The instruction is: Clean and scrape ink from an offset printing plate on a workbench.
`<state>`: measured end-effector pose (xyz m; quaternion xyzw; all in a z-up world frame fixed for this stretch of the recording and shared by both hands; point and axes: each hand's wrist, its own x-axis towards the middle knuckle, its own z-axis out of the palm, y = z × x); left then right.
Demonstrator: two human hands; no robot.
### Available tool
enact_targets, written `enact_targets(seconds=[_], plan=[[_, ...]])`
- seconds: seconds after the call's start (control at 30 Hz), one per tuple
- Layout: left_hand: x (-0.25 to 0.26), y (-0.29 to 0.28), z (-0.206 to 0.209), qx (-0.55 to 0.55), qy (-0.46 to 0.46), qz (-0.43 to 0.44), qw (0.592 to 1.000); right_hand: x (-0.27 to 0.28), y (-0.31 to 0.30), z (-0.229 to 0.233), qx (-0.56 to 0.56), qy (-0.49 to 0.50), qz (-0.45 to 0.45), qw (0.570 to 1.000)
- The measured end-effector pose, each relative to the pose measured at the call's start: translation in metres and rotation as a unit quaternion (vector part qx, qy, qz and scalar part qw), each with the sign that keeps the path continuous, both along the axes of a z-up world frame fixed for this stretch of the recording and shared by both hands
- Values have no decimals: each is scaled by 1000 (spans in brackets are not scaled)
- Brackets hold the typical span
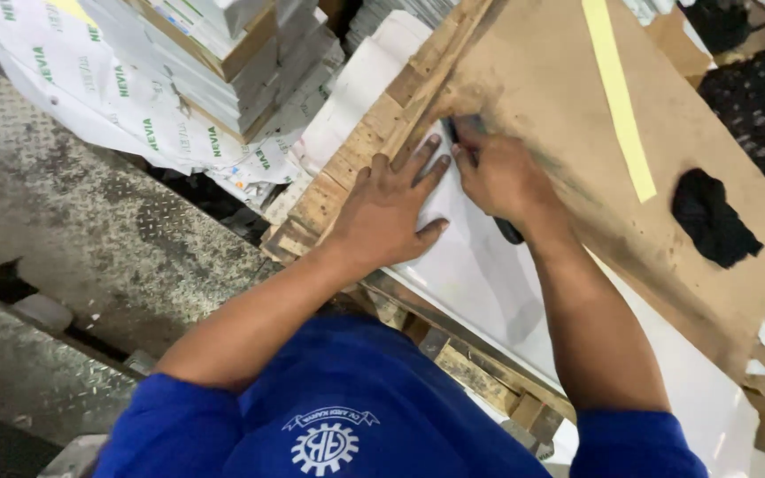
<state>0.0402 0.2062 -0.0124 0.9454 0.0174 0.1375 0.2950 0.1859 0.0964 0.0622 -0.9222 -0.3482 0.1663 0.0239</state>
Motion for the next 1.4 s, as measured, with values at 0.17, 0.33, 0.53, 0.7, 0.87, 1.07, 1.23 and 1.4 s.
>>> enact_targets(seconds=[0.17, 0.33, 0.53, 0.7, 0.87, 1.07, 1.23, 1.4], plan=[[6, 8, 4, -12, 22, 15, 1000, 12, 0, -9, 37, -38, 73, 996], [9, 5, 5, -11, -21, -1, 1000, 9, -2, -1, 1, -49, 10, 999], [-3, -2, 7, -8, 3, -6, 1000, 5, -8, -16, 38, 1, 8, 999], [6, 7, 4, 9, 19, 26, 999, 10, -2, -16, 100, -45, 134, 985], [11, 0, 3, 16, 10, -2, 1000, 2, 2, 3, 16, -13, -17, 1000], [-2, -1, 5, 3, 13, 6, 1000, -7, 4, 0, 6, -12, -2, 1000], [7, 5, -4, 0, 30, 14, 999, 7, 3, -17, 101, -64, 119, 986], [8, 7, 10, -12, 25, 2, 1000, 1, 12, 8, 10, -28, 30, 999]])
